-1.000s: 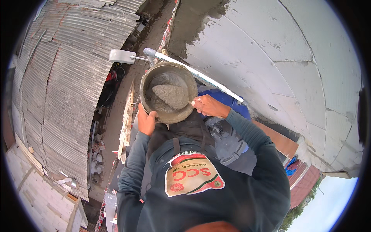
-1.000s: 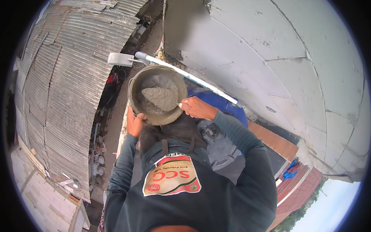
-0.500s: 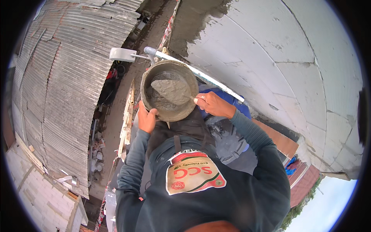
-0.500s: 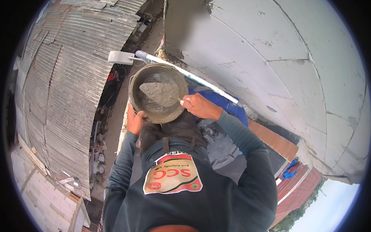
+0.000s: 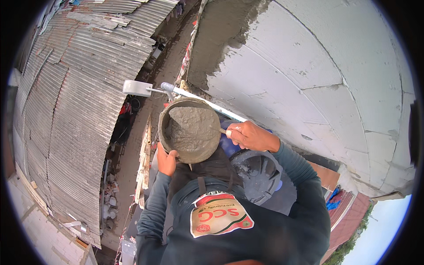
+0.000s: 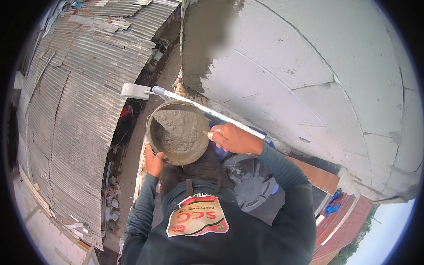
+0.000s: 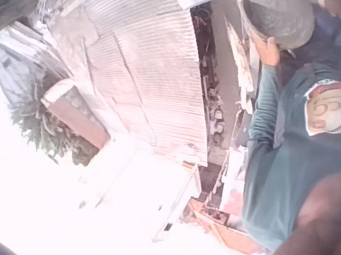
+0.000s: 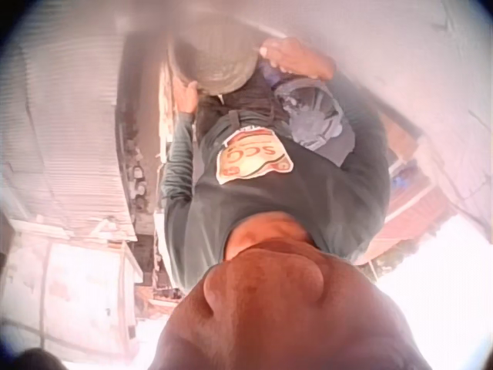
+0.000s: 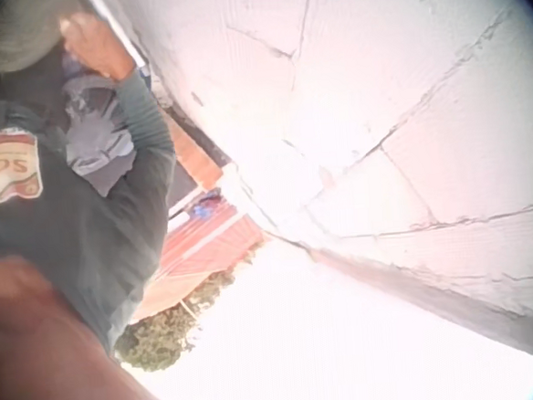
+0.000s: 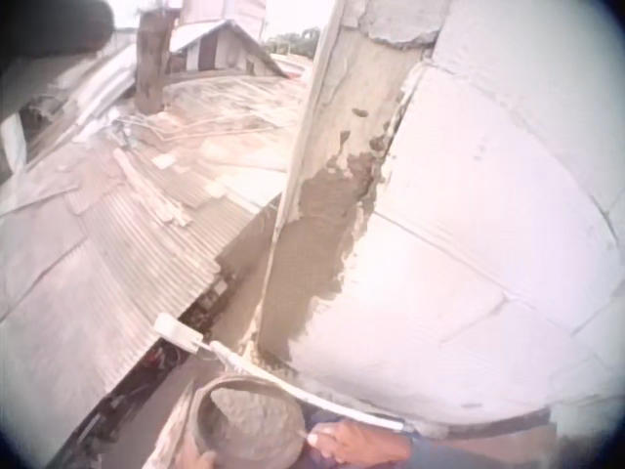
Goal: The person applies cement to the corner of a wall using a trowel, scooping the mortar from a bucket and spreading it along the vertical edge.
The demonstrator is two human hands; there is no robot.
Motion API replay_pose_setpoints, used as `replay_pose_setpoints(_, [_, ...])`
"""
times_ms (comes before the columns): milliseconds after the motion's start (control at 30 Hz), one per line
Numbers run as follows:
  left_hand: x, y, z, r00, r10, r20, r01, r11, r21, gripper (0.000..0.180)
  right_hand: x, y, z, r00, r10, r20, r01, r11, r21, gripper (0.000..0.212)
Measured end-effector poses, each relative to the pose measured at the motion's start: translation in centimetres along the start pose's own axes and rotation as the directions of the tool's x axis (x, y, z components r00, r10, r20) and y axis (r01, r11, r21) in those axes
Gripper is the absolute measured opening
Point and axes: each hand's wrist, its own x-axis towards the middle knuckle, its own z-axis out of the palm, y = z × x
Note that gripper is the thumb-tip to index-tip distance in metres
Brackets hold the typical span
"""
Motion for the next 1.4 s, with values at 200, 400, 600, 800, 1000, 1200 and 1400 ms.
replay_pose_setpoints(200, [0.5, -1.2, 0.0, 0.994, 0.114, 0.003, -0.114, 0.993, 0.022, 0.054, -2.6, -5.7, -2.7, 1.0, -0.004, -0.002, 0.003, 0.993, -0.118, 0.043])
replay_pose_setpoints(400, [1.9, -4.6, 1.0, 0.975, 0.2, -0.099, -0.2, 0.98, 0.009, 0.051, -4.9, -11.1, -4.3, 0.995, 0.072, 0.07, -0.071, 0.997, -0.018, 0.043])
replay_pose_setpoints(600, [2.4, -3.9, 1.5, 0.987, 0.026, -0.156, -0.058, 0.978, -0.2, 0.054, -4.6, -15.8, -8.0, 0.968, 0.142, 0.208, -0.217, 0.891, 0.399, 0.039])
replay_pose_setpoints(800, [-1.0, 6.3, 1.4, 0.987, 0.007, -0.161, -0.027, 0.992, -0.121, 0.038, -3.9, -12.7, -19.1, 0.998, 0.057, -0.017, -0.021, 0.599, 0.8, 0.044])
replay_pose_setpoints(1000, [-1.0, 9.6, 0.2, 0.986, 0.01, -0.167, -0.019, 0.998, -0.053, 0.029, -11.2, -20.7, -18.9, 0.93, -0.179, -0.32, 0.315, 0.837, 0.447, 0.046])
replay_pose_setpoints(1200, [-0.2, 10.8, 1.8, 0.996, -0.085, -0.041, 0.073, 0.968, -0.241, 0.031, -5.1, -14.5, -13.6, 0.913, 0.108, -0.393, -0.169, 0.977, -0.126, 0.048])
replay_pose_setpoints(1400, [-0.3, 11.2, 2.2, 0.996, -0.084, -0.005, 0.079, 0.956, -0.281, 0.037, -0.5, -8.1, -13.6, 0.874, 0.123, -0.47, -0.141, 0.99, -0.003, 0.047])
